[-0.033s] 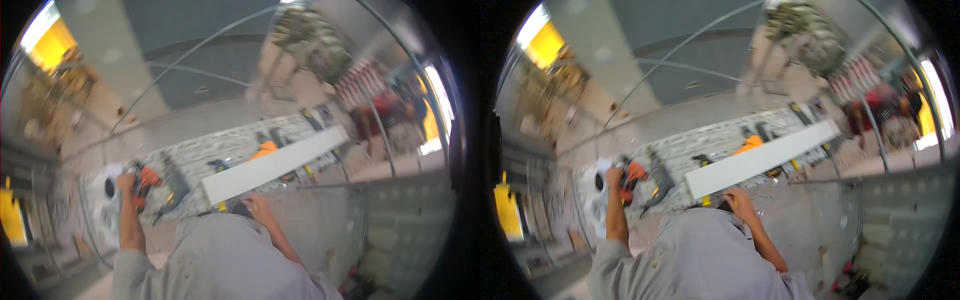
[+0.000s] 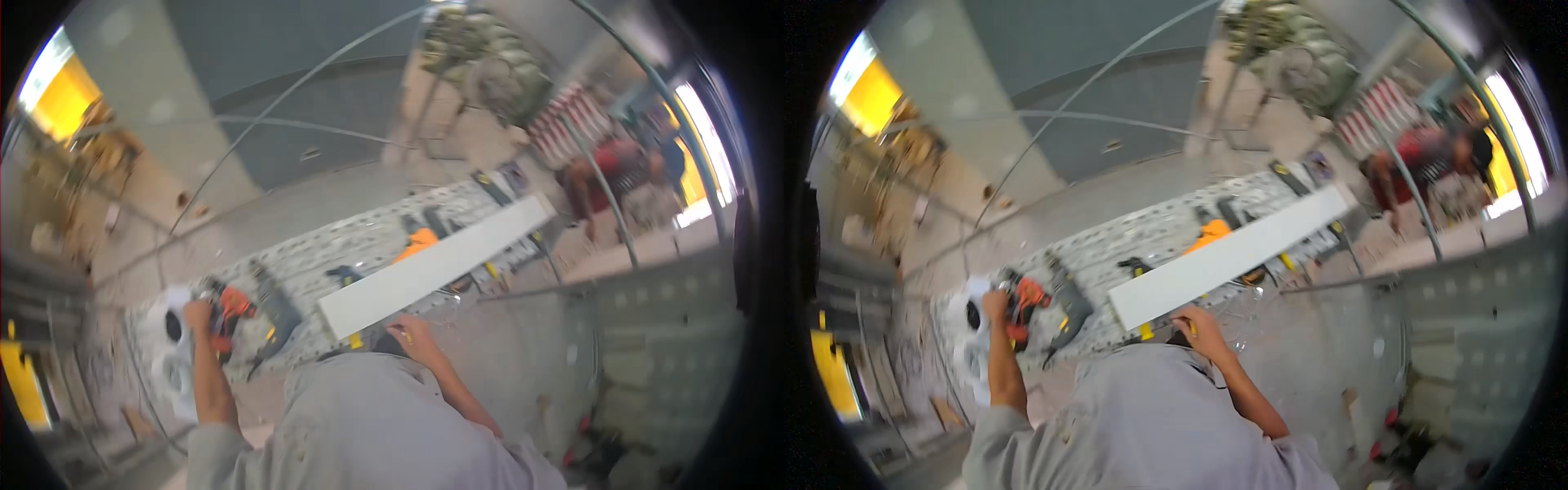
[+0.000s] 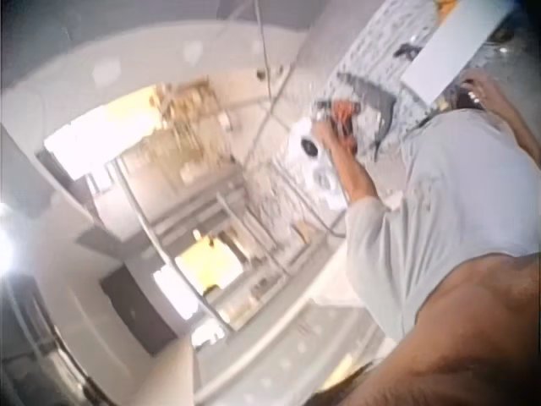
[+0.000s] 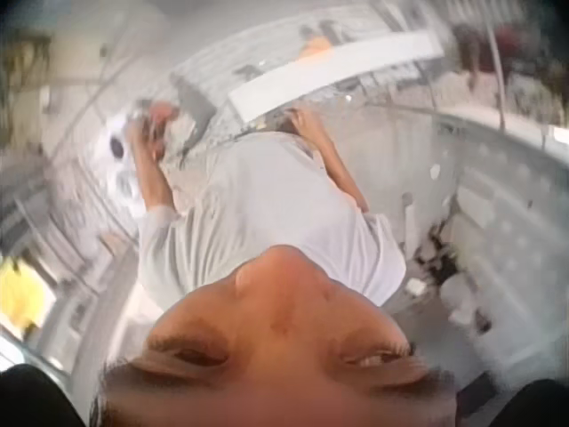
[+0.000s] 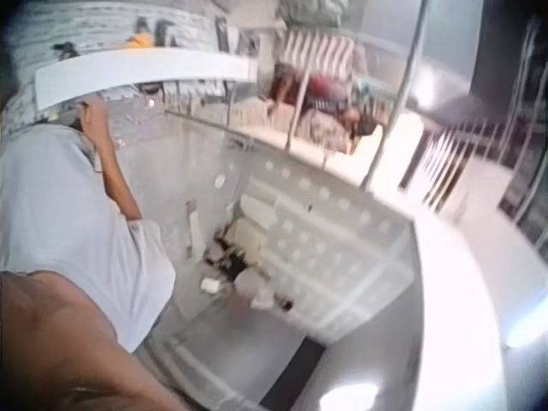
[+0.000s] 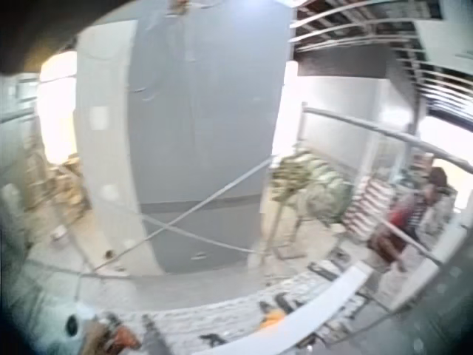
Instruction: Measuring, cutting, and drilling drywall panels into a metal frame.
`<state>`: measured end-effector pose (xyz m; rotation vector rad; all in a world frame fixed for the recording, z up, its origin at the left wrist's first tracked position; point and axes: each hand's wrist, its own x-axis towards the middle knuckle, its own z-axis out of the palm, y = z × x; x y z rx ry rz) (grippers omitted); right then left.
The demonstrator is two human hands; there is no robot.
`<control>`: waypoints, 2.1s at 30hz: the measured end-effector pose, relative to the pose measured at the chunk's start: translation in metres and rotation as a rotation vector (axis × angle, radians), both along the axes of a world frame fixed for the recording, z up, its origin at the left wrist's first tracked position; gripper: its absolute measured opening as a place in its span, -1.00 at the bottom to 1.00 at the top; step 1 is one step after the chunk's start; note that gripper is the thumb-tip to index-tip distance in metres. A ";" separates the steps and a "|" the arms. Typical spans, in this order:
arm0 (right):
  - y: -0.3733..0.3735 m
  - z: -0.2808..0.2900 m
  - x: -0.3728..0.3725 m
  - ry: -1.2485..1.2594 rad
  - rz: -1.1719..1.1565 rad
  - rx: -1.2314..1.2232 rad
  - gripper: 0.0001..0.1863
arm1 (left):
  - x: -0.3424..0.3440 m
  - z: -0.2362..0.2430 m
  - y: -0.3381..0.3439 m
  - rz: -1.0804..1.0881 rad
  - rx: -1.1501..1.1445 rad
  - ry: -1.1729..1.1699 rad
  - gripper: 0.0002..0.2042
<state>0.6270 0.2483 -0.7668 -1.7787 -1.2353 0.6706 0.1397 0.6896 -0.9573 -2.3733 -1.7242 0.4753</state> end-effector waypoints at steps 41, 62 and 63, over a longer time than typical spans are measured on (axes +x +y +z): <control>0.026 0.014 0.037 1.109 0.029 -0.374 -0.51 | 0.408 0.201 -0.278 -0.501 -0.564 -0.865 -0.54; 0.001 -0.043 -0.058 0.929 -0.280 -0.168 -0.49 | 0.276 0.152 -0.190 -0.049 -0.444 -1.557 -0.49; -0.002 -0.060 -0.061 0.925 -0.278 -0.167 -0.49 | 0.272 0.125 -0.205 -0.042 -0.454 -1.559 -0.50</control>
